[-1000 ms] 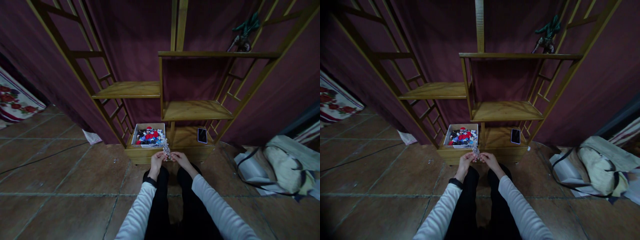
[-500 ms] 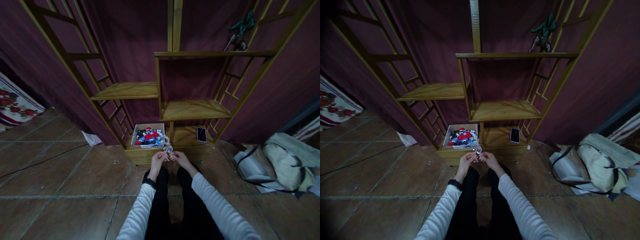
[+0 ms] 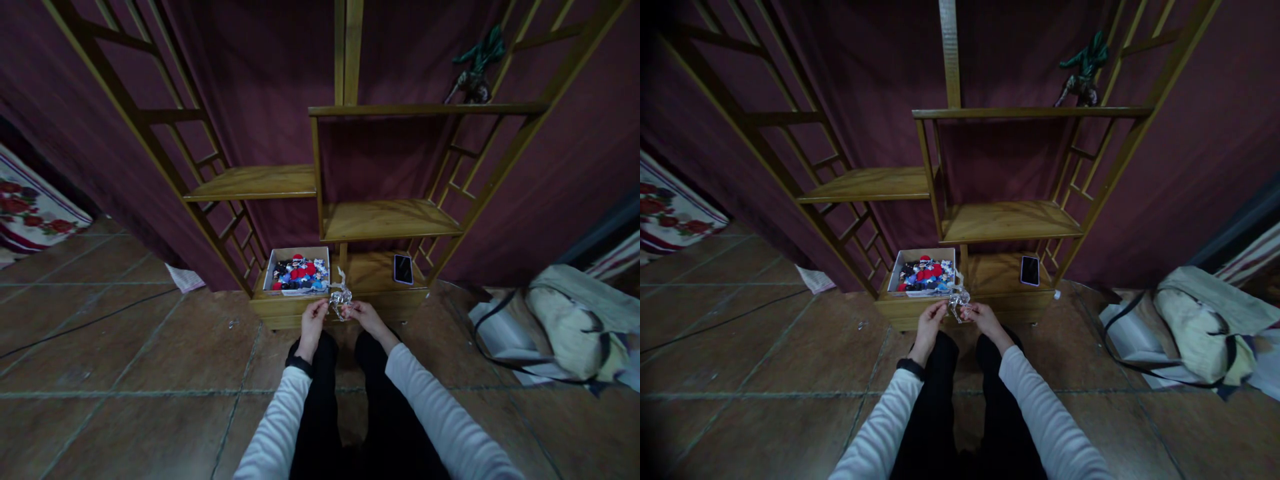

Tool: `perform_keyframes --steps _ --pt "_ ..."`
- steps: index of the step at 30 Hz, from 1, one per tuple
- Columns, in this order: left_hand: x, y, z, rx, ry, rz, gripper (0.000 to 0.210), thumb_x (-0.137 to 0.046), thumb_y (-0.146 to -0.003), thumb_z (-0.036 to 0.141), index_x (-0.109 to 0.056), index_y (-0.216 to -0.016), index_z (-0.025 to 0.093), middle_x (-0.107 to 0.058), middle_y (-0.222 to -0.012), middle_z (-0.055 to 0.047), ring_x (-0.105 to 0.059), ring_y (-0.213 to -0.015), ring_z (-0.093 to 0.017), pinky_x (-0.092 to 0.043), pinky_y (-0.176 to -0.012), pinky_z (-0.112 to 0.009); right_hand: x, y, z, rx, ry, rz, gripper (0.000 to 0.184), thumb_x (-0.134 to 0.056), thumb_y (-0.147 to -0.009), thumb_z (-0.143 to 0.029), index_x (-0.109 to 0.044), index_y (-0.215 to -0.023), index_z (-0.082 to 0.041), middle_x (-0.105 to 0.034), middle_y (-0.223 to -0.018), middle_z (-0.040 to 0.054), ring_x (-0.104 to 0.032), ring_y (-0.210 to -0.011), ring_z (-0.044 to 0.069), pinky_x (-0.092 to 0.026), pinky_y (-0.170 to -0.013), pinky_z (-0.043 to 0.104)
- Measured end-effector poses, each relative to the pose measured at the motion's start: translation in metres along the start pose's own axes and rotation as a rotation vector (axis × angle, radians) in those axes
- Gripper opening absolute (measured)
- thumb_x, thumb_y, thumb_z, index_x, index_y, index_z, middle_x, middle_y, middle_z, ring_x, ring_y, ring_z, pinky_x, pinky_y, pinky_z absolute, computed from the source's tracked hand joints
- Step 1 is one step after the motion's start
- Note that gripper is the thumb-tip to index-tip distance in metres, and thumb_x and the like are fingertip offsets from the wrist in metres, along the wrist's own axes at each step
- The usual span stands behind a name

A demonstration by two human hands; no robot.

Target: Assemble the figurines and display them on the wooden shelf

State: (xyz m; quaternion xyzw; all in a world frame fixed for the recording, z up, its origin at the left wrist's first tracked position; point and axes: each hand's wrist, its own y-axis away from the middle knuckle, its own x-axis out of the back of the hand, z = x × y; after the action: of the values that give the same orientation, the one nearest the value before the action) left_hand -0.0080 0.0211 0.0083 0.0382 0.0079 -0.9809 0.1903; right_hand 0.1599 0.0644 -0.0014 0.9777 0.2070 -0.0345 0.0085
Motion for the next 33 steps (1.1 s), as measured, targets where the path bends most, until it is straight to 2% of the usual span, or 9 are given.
perform_keyframes --steps 3,5,11,21,27,33 --pt "0.0 0.0 0.0 -0.018 -0.024 -0.071 0.03 -0.067 -0.066 0.037 -0.07 -0.089 0.016 -0.067 -0.093 -0.008 -0.058 -0.086 -0.018 -0.044 -0.072 -0.026 -0.001 0.001 -0.002 -0.005 -0.007 -0.004 0.037 -0.066 -0.063 -0.048 -0.067 -0.081 -0.015 -0.067 -0.073 0.0045 -0.06 -0.066 0.015 -0.047 -0.067 0.029" --pt "0.001 0.0 0.001 -0.011 -0.007 -0.108 0.03 -0.067 -0.066 0.037 -0.07 -0.087 0.016 -0.068 -0.091 -0.008 -0.058 -0.086 -0.018 -0.043 -0.075 -0.027 -0.001 0.002 -0.004 -0.01 -0.004 -0.003 0.037 -0.066 -0.063 -0.048 -0.067 -0.08 -0.015 -0.067 -0.072 0.0044 -0.059 -0.066 0.014 -0.047 -0.067 0.029" --pt "0.005 -0.002 0.003 0.1 -0.001 -0.254 0.038 -0.07 -0.062 0.043 -0.071 -0.086 0.014 -0.067 -0.072 -0.005 -0.054 -0.064 -0.013 -0.037 -0.056 -0.021 0.003 0.004 -0.006 -0.009 0.021 -0.014 0.038 -0.065 -0.066 -0.047 -0.068 -0.086 -0.015 -0.067 -0.074 0.004 -0.058 -0.067 0.014 -0.047 -0.066 0.029" --pt "0.009 0.0 0.014 0.169 0.042 -0.39 0.035 -0.072 -0.06 0.041 -0.071 -0.081 0.013 -0.065 -0.068 -0.006 -0.053 -0.06 -0.011 -0.037 -0.056 -0.021 0.008 0.0 0.0 0.025 0.072 -0.014 0.036 -0.061 -0.07 -0.045 -0.068 -0.091 -0.017 -0.067 -0.079 0.004 -0.059 -0.071 0.015 -0.047 -0.07 0.03" --pt "0.01 0.001 0.015 0.178 0.08 -0.396 0.031 -0.073 -0.06 0.038 -0.07 -0.078 0.013 -0.066 -0.071 -0.006 -0.055 -0.062 -0.011 -0.037 -0.058 -0.021 0.008 0.001 -0.006 0.058 0.146 -0.014 0.033 -0.057 -0.073 -0.047 -0.069 -0.081 -0.017 -0.068 -0.084 0.005 -0.06 -0.074 0.016 -0.047 -0.072 0.03" --pt "0.01 0.001 0.014 0.206 0.107 -0.38 0.032 -0.073 -0.06 0.038 -0.07 -0.078 0.012 -0.066 -0.069 -0.007 -0.054 -0.061 -0.011 -0.038 -0.058 -0.022 0.009 0.0 -0.003 0.039 0.041 -0.038 0.038 -0.055 -0.075 -0.047 -0.065 -0.096 -0.017 -0.067 -0.082 0.005 -0.06 -0.074 0.016 -0.047 -0.07 0.03"
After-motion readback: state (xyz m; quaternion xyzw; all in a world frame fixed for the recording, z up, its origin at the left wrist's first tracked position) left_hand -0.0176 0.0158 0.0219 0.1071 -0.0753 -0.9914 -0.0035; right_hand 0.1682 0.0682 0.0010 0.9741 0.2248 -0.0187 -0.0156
